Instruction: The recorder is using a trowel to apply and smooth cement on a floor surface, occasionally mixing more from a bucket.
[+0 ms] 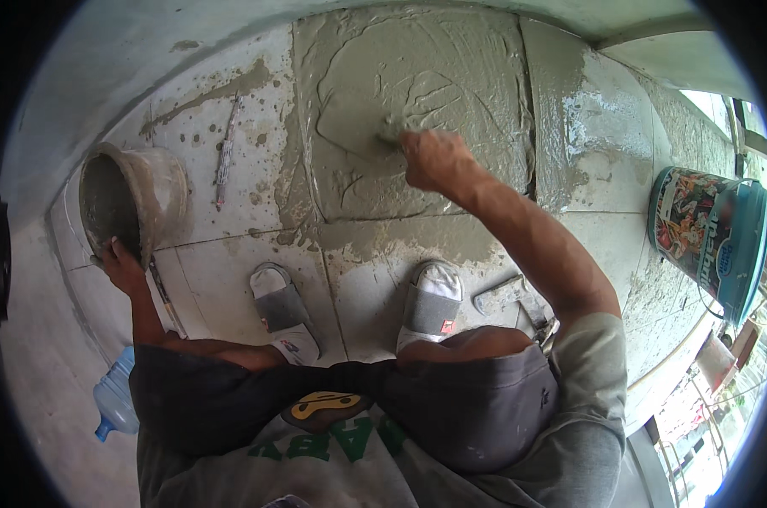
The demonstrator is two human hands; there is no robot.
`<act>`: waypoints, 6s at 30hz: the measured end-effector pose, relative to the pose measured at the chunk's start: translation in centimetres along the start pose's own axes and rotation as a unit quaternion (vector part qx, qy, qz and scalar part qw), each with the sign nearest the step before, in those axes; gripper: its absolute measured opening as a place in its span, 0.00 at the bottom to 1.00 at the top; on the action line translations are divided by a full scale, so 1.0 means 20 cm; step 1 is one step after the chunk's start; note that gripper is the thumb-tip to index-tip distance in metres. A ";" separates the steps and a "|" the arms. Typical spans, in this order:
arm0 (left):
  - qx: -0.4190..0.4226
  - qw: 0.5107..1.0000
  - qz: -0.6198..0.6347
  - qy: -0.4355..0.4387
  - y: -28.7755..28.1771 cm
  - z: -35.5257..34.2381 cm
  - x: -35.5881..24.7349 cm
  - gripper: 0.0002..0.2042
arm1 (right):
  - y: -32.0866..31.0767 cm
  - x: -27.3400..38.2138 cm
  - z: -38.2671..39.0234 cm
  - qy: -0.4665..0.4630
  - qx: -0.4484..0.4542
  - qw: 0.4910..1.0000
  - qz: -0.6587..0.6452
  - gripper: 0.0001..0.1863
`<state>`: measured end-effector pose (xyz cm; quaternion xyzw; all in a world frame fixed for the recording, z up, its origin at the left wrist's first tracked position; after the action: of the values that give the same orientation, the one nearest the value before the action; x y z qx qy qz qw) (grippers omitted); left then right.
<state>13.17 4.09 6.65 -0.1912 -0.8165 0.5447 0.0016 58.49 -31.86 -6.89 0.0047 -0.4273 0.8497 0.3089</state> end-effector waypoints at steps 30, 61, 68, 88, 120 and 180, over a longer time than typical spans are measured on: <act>-0.018 0.999 -0.041 0.008 0.02 -0.02 0.06 0.23 | 0.23 0.09 0.24 -0.122 -0.046 0.988 0.088 0.10; 0.035 0.997 -0.060 -0.014 0.07 -0.06 0.17 0.27 | 0.29 -0.67 0.67 -0.006 -0.166 0.981 0.100 0.05; 0.028 0.997 -0.065 0.000 0.07 -0.08 0.17 0.28 | 0.23 -0.91 0.69 0.150 -0.175 0.972 0.049 0.08; 0.042 0.997 -0.061 -0.018 0.08 -0.06 0.18 0.29 | 0.30 -0.62 0.52 0.145 -0.134 0.979 -0.053 0.08; 0.028 0.995 -0.091 -0.038 0.08 -0.10 0.27 0.27 | 0.45 -0.20 0.57 0.004 -0.277 0.961 -0.005 0.27; 0.034 0.998 -0.039 -0.032 0.09 -0.04 0.18 0.26 | 0.14 -0.27 0.52 -0.003 -0.319 0.927 -0.196 0.05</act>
<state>10.52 6.56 4.62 -0.1419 -0.8041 0.5773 0.0030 58.72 -43.47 -3.83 -0.0083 -0.6672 0.5912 0.4530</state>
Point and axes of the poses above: each hand's wrist, its own z-axis away from the middle knuckle, its own y-axis out of the palm, x = y × z, the point moved 7 cm from there along -z, towards the middle knuckle, and after that the axes turned 1 degree about x, right-handed, at the moved point
